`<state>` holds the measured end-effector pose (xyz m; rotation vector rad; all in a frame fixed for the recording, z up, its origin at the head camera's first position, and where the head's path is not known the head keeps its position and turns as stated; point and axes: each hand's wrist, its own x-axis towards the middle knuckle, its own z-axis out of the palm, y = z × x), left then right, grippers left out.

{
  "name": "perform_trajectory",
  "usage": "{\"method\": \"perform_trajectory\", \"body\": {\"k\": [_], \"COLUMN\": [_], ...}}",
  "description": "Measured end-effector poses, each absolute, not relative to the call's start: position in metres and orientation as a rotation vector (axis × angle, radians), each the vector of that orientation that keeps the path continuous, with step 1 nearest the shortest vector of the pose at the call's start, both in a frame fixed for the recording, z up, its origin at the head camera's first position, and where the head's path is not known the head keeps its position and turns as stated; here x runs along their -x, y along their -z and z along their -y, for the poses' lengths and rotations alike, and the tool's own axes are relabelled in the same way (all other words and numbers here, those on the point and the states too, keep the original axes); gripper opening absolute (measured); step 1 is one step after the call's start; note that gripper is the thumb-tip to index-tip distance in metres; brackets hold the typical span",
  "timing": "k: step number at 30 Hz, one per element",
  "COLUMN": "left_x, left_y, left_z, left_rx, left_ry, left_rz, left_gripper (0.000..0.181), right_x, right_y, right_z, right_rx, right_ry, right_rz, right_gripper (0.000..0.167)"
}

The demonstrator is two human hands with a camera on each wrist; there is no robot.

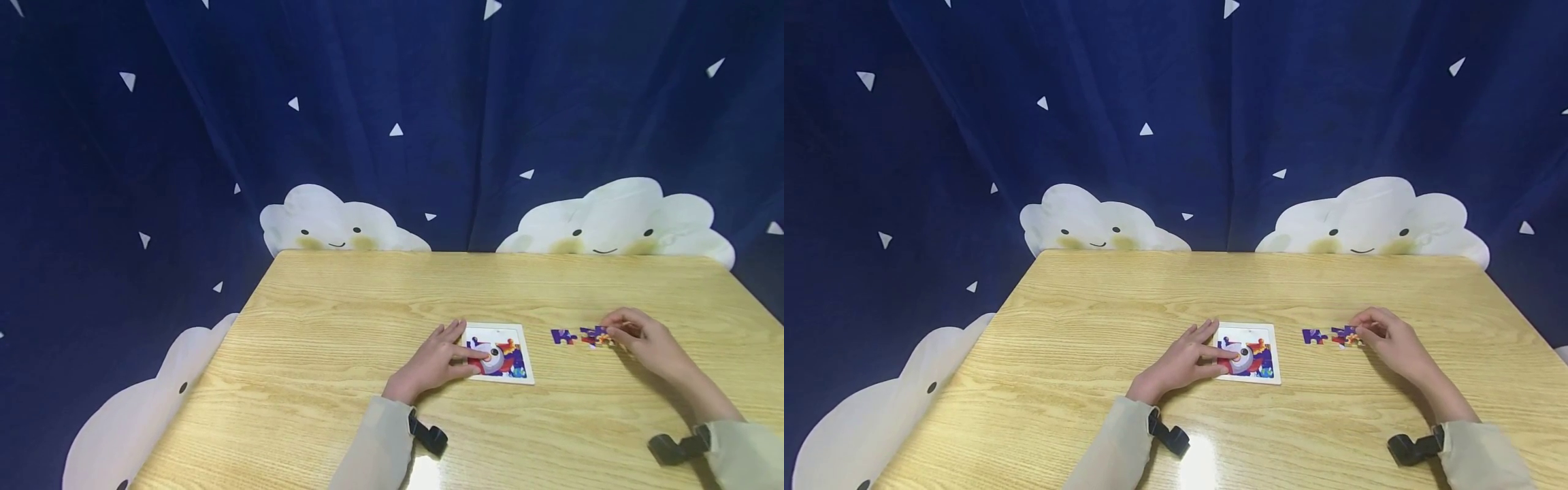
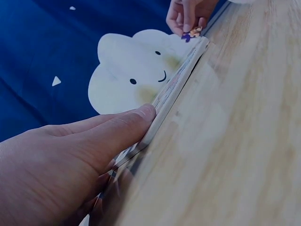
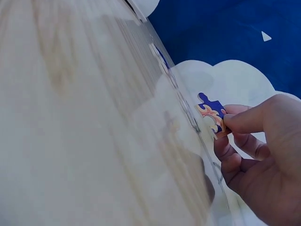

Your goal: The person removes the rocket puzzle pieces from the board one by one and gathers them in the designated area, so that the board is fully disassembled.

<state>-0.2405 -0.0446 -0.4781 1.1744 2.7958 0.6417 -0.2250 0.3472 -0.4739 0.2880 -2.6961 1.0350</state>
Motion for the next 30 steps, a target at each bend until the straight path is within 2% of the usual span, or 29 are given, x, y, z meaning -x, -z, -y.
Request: {"method": "perform_trajectory", "body": {"k": [19, 26, 30], "left_x": [0.240, 0.239, 0.240], "left_y": [0.477, 0.477, 0.478], "left_z": [0.045, 0.045, 0.045], "left_rx": [-1.166, -1.155, -1.154], "left_ry": [-0.658, -0.659, -0.658], "left_rz": [-2.787, -2.787, -2.789], "left_gripper": [0.034, 0.035, 0.035], "right_x": [0.222, 0.223, 0.224], "right_y": [0.482, 0.482, 0.481], "right_z": [-0.373, -0.377, -0.377], "right_rx": [-0.175, -0.101, -0.103], "right_ry": [-1.001, -0.983, -0.986], "right_rz": [2.729, 2.783, 2.794], "right_gripper": [0.011, 0.019, 0.017]}}
